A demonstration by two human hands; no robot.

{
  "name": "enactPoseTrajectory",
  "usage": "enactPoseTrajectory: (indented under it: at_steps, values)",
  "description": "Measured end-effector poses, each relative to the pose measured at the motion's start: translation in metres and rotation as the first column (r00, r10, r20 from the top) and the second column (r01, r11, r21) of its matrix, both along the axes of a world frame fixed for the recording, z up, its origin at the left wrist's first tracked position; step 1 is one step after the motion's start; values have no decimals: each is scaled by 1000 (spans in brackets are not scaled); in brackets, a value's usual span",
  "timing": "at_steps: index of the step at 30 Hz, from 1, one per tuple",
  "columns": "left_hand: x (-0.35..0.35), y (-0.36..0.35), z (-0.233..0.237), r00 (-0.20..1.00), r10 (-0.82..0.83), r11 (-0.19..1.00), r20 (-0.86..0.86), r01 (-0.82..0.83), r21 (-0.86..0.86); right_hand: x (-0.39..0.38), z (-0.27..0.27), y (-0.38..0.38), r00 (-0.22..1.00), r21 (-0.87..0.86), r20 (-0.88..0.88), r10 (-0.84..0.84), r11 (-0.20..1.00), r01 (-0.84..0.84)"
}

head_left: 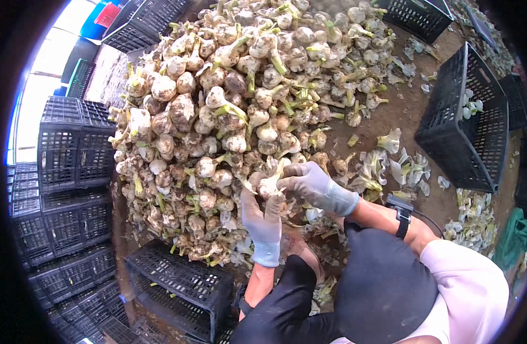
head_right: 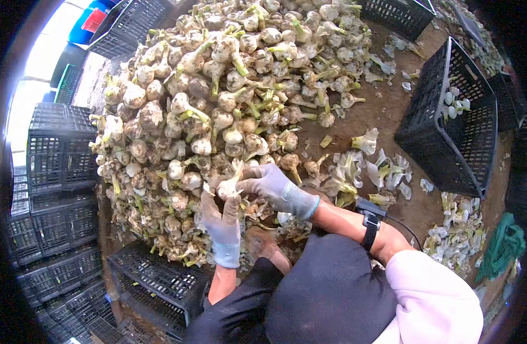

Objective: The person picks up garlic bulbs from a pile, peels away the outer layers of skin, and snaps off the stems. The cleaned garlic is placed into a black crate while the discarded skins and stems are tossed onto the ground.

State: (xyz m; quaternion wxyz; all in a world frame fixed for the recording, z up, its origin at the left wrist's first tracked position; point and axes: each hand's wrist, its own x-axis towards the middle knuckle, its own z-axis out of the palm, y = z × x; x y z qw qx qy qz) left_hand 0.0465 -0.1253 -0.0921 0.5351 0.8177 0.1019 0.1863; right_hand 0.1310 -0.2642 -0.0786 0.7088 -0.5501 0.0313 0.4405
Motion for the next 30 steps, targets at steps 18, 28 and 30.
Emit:
enactPoseTrajectory:
  at_steps: [18,28,30]
  values:
    - [-1,14,-11,772,-206,272,-601,-544,-794,-11,-29,-10,973,67,227,34,996,-51]
    - [1,7,-28,999,39,996,-20,-40,-84,-10,-31,3,990,-29,127,-67,997,72]
    - [-3,6,1,944,-22,838,-330,-163,-520,-6,-10,-2,995,34,18,-98,995,98]
